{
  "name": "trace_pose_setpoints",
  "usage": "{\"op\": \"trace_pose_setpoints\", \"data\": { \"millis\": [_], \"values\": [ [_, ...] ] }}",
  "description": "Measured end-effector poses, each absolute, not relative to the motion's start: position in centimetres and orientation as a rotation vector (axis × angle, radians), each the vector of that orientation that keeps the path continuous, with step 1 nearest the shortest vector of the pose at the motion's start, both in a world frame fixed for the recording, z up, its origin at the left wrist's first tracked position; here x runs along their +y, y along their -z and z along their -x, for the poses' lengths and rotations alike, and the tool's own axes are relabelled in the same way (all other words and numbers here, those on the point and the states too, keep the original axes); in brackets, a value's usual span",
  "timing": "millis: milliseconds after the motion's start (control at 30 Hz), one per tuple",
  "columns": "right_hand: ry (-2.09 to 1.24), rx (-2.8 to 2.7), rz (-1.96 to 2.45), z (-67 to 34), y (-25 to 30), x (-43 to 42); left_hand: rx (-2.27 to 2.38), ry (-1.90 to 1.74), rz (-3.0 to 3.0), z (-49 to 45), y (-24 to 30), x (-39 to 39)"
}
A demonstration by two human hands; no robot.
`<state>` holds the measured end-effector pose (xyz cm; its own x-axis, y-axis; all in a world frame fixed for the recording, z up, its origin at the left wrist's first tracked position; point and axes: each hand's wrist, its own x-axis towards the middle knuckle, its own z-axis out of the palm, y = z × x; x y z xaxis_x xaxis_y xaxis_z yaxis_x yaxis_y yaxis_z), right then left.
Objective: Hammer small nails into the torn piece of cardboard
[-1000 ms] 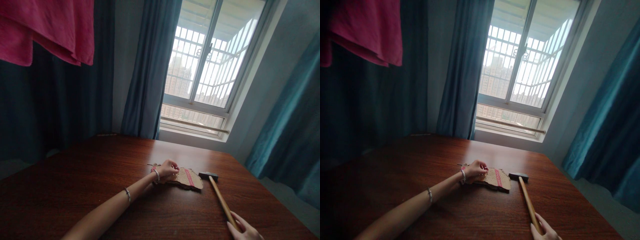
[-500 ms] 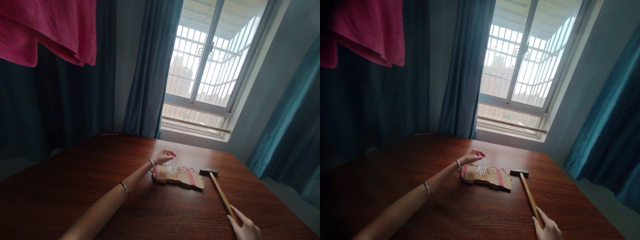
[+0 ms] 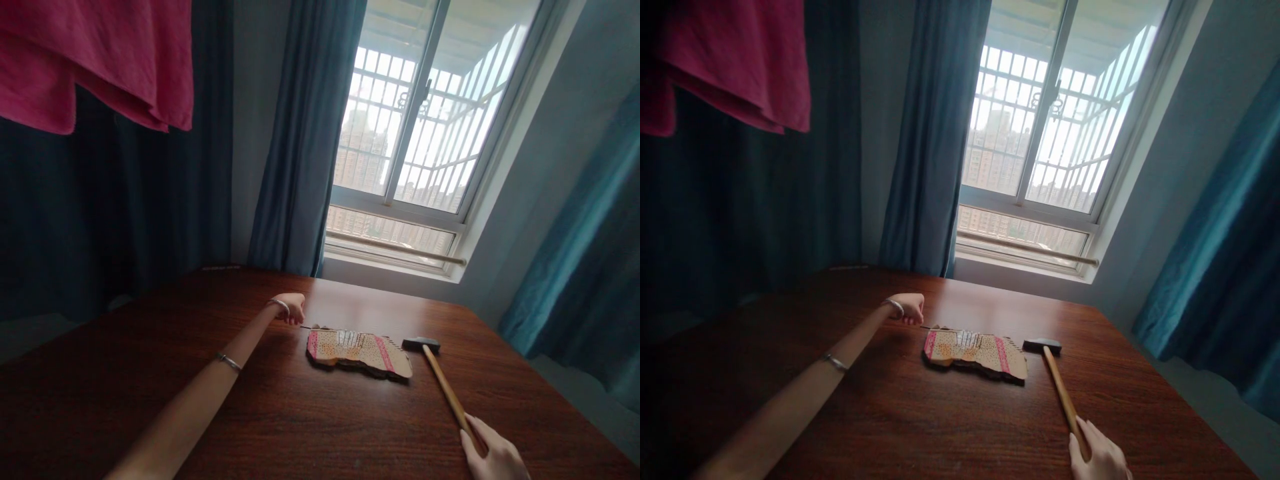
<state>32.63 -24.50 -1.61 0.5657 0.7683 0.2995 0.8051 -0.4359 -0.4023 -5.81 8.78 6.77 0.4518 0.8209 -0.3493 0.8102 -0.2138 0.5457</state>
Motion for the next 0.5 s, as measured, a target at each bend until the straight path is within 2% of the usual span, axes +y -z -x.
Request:
{"op": "trace_pose_setpoints", "data": {
  "millis": [233, 500],
  "values": [
    [0.282, -1.453, 2.121, -28.7, -3.1, -19.7, 1.507, -0.018, -1.948, 3.3, -5.2, 7.5],
    [0.248, -1.653, 1.987, -24.6, -8.0, -11.4, 1.658, -0.098, -2.087, 2.4, -5.6, 6.1]
  ]
}}
